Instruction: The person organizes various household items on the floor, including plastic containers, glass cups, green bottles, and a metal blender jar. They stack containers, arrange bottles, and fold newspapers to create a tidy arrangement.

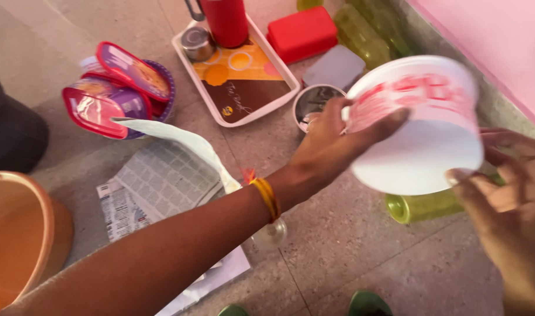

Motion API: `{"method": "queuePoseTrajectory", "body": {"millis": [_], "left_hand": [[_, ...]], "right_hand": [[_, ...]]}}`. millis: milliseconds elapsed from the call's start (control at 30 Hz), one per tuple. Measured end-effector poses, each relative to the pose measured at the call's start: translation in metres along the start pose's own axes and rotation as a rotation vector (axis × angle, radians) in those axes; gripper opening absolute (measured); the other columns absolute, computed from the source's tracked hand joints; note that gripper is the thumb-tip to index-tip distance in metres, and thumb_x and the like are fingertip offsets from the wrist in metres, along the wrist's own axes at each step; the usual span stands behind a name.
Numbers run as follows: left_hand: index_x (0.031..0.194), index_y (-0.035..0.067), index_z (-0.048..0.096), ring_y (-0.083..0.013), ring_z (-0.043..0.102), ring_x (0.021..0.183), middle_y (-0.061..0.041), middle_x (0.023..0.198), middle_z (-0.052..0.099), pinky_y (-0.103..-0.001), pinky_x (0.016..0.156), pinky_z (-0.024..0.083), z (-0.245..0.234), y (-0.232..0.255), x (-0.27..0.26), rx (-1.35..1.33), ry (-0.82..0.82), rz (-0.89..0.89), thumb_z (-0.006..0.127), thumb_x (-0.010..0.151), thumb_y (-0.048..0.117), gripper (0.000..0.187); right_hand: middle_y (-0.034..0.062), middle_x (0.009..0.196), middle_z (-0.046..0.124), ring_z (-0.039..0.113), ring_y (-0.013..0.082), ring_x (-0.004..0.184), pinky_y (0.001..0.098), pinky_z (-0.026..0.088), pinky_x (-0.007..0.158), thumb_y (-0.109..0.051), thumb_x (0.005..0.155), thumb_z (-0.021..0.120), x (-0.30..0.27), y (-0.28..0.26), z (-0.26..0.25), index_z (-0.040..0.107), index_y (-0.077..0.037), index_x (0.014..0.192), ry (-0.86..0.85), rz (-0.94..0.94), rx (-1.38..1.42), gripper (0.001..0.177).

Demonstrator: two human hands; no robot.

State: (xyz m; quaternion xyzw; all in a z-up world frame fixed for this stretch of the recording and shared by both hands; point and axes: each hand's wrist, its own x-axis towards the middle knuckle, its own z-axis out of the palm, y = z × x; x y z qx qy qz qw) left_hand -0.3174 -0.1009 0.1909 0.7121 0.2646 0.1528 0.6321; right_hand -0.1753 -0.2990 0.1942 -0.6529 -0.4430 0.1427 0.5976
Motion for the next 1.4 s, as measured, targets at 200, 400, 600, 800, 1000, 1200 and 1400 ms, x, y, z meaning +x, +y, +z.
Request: {"method": "queuePoseTrajectory", "body": {"millis": [200, 400, 600, 800, 1000, 1200, 1400], "left_hand": [[0.149, -0.001, 0.022, -0.0425, 0.07, 0.116, -0.036, 0.128, 0.065, -0.051, 0.104, 0.054, -0.046, -0.03, -0.019, -0.461, -0.064, -0.045, 0.078, 0.071, 0.069, 0.119], [0.15, 0.008, 0.021, -0.0332, 0.063, 0.117, -0.024, 0.137, 0.055, -0.053, 0.1, 0.052, -0.095, -0.059, -0.047, -0.649, -0.021, -0.089, 0.079, 0.065, 0.067, 0.119], [0.147, 0.0, 0.02, -0.0363, 0.07, 0.113, -0.025, 0.129, 0.058, -0.055, 0.097, 0.054, -0.115, -0.058, -0.069, -0.597, 0.09, -0.128, 0.094, 0.047, 0.045, 0.132], [0.159, 0.003, -0.001, -0.0291, 0.068, 0.118, -0.024, 0.134, 0.058, -0.038, 0.098, 0.06, -0.147, -0.059, -0.082, -0.33, 0.283, 0.081, 0.096, 0.052, 0.033, 0.147], [0.16, -0.002, -0.002, -0.0289, 0.072, 0.112, -0.022, 0.129, 0.061, -0.038, 0.096, 0.062, -0.148, -0.057, -0.092, -0.178, 0.368, 0.177, 0.096, 0.049, 0.036, 0.152], [0.161, -0.005, 0.002, -0.0253, 0.069, 0.12, -0.023, 0.134, 0.063, -0.034, 0.104, 0.055, -0.153, -0.069, -0.095, 0.024, 0.464, 0.138, 0.097, 0.048, 0.041, 0.155], [0.162, -0.008, 0.005, -0.0283, 0.058, 0.135, -0.026, 0.147, 0.052, -0.036, 0.116, 0.044, -0.156, -0.09, -0.087, 0.043, 0.429, 0.215, 0.099, 0.051, 0.043, 0.154]], "right_hand": [[0.0162, 0.139, 0.049, 0.06, 0.0249, 0.129, 0.0352, 0.058, 0.101, 0.003, 0.088, 0.07, -0.003, -0.015, 0.043, 0.05, 0.0, 0.128, -0.091, -0.173, -0.078, 0.045], [0.0153, 0.136, 0.05, 0.056, 0.0272, 0.132, 0.0371, 0.058, 0.106, -0.001, 0.08, 0.079, -0.005, -0.006, 0.072, 0.056, -0.004, 0.115, -0.204, -0.544, -0.435, 0.041], [0.0198, 0.133, 0.052, 0.052, 0.0302, 0.132, 0.0419, 0.052, 0.106, -0.013, 0.079, 0.078, -0.007, -0.028, 0.11, 0.061, -0.008, 0.116, -0.373, -0.61, -0.465, 0.041], [0.014, 0.127, 0.054, 0.055, 0.0292, 0.123, 0.0428, 0.05, 0.108, -0.023, 0.089, 0.076, 0.026, -0.037, 0.14, 0.053, -0.006, 0.126, -0.402, -0.656, -0.463, 0.047], [0.0184, 0.131, 0.061, 0.065, 0.0336, 0.114, 0.0421, 0.055, 0.093, -0.018, 0.089, 0.073, 0.076, -0.054, 0.169, 0.056, 0.001, 0.132, -0.615, -0.637, -0.515, 0.051], [0.0216, 0.115, 0.073, 0.071, 0.036, 0.105, 0.0431, 0.057, 0.087, -0.014, 0.093, 0.07, 0.089, -0.027, 0.197, 0.067, 0.006, 0.119, -0.616, -0.675, -0.495, 0.033], [0.0196, 0.098, 0.073, 0.072, 0.0316, 0.085, 0.0404, 0.056, 0.074, -0.019, 0.097, 0.068, 0.088, -0.002, 0.195, 0.072, 0.006, 0.105, -0.57, -0.59, -0.463, 0.027]]}}
